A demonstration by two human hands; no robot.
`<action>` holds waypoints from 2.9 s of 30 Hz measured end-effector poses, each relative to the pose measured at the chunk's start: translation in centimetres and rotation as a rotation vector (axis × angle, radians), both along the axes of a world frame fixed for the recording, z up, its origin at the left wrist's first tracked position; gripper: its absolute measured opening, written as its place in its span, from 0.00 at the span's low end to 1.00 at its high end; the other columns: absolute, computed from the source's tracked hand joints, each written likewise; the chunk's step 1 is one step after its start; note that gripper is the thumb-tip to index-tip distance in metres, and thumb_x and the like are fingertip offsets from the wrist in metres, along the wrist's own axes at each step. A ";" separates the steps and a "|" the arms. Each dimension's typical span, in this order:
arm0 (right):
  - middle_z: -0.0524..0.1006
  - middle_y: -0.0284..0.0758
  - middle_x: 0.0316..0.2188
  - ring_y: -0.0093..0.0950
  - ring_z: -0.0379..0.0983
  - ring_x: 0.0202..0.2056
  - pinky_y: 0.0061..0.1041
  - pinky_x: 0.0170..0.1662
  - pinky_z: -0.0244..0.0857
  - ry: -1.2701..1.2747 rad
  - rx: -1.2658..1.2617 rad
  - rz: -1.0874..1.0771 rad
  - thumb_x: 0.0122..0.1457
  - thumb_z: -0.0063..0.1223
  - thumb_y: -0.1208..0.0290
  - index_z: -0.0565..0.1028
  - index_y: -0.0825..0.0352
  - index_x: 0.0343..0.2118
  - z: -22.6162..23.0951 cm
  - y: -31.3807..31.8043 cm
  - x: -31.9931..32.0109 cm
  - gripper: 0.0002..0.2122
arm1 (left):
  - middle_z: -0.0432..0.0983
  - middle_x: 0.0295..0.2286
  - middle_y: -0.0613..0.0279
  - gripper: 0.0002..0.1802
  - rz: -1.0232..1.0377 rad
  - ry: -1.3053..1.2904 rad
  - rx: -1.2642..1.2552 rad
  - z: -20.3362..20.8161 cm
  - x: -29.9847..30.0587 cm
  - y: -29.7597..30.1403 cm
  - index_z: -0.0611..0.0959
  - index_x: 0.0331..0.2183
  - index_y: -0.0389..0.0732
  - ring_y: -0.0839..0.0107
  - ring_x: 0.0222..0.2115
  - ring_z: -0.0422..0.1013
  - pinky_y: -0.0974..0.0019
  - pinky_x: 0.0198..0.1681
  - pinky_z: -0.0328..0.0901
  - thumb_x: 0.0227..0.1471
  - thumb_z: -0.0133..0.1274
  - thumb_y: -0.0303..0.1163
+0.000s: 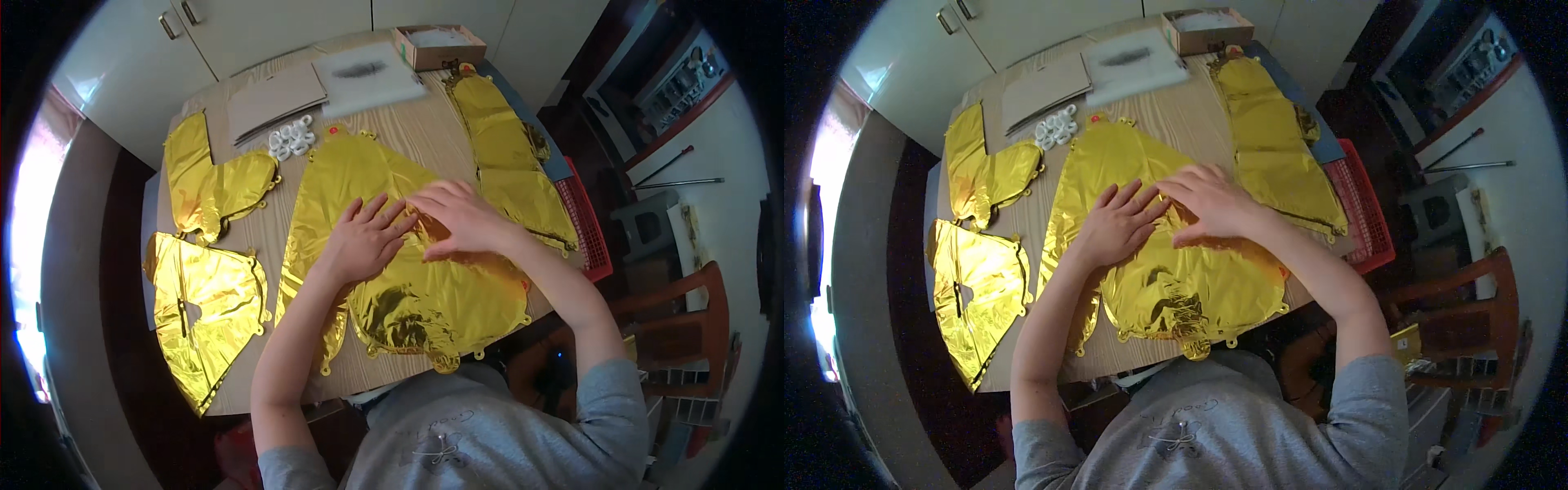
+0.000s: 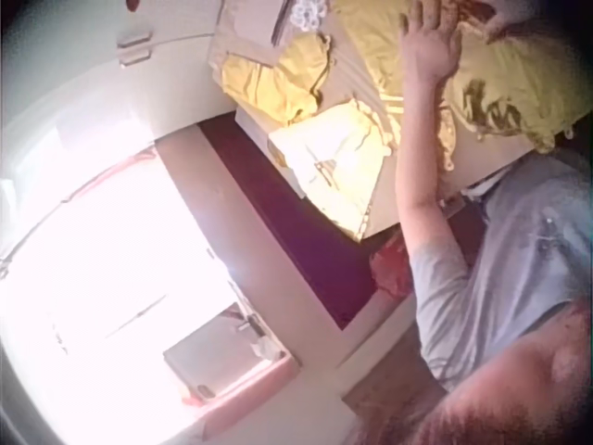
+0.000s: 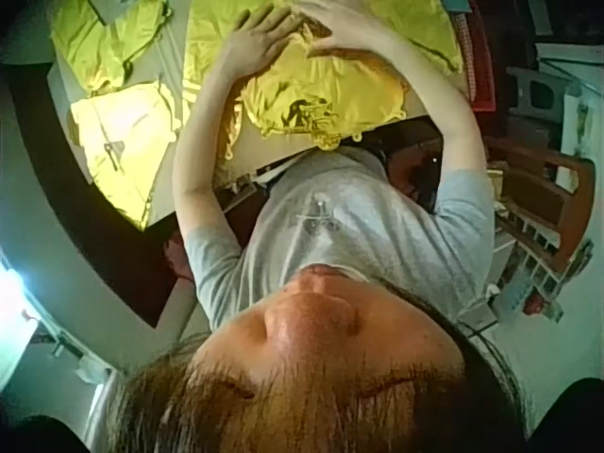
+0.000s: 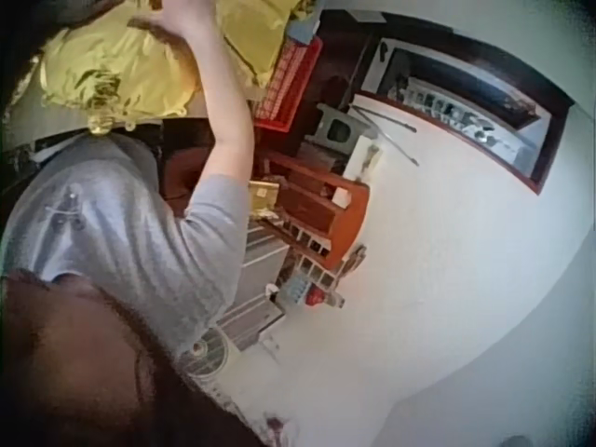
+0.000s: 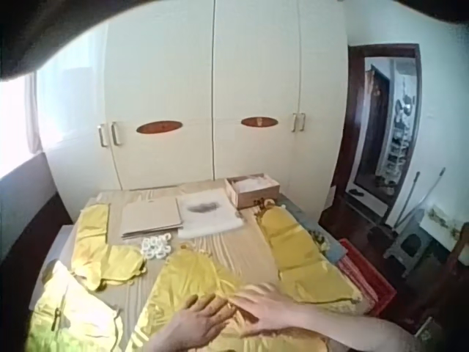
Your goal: Folding foil balloons and placing them into cardboard packaging.
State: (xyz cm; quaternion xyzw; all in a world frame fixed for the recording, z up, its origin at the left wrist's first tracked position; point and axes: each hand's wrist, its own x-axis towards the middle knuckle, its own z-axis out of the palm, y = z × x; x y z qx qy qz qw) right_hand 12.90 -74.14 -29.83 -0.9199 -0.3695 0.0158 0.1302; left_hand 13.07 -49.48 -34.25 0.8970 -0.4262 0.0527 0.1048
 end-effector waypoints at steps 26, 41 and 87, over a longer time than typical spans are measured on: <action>0.69 0.36 0.24 0.22 0.67 0.21 0.20 0.23 0.62 0.275 0.736 -0.644 0.53 0.58 0.76 0.69 0.72 0.23 1.8 -2.4 -19.0 0.09 | 0.58 0.60 0.53 0.34 -0.030 0.006 0.010 1.2 -0.4 -0.1 0.70 0.58 0.64 0.49 0.61 0.53 0.44 0.63 0.46 0.48 0.50 0.56; 0.72 0.29 0.22 0.28 0.71 0.27 0.28 0.32 0.63 -0.095 0.304 -0.217 0.48 0.61 0.69 0.73 0.60 0.23 -1.0 10.5 -15.6 0.06 | 0.57 0.61 0.53 0.41 -0.054 0.006 0.001 0.6 -0.1 0.3 0.67 0.59 0.62 0.47 0.62 0.51 0.39 0.62 0.45 0.48 0.41 0.70; 0.73 0.37 0.51 0.35 0.67 0.55 0.36 0.55 0.59 -0.066 0.175 -0.190 0.46 0.64 0.55 0.73 0.66 0.50 -1.2 1.5 -12.8 0.29 | 0.56 0.61 0.53 0.54 -0.063 0.078 -0.023 1.0 -0.2 0.5 0.67 0.60 0.61 0.49 0.63 0.48 0.39 0.64 0.42 0.29 0.58 0.71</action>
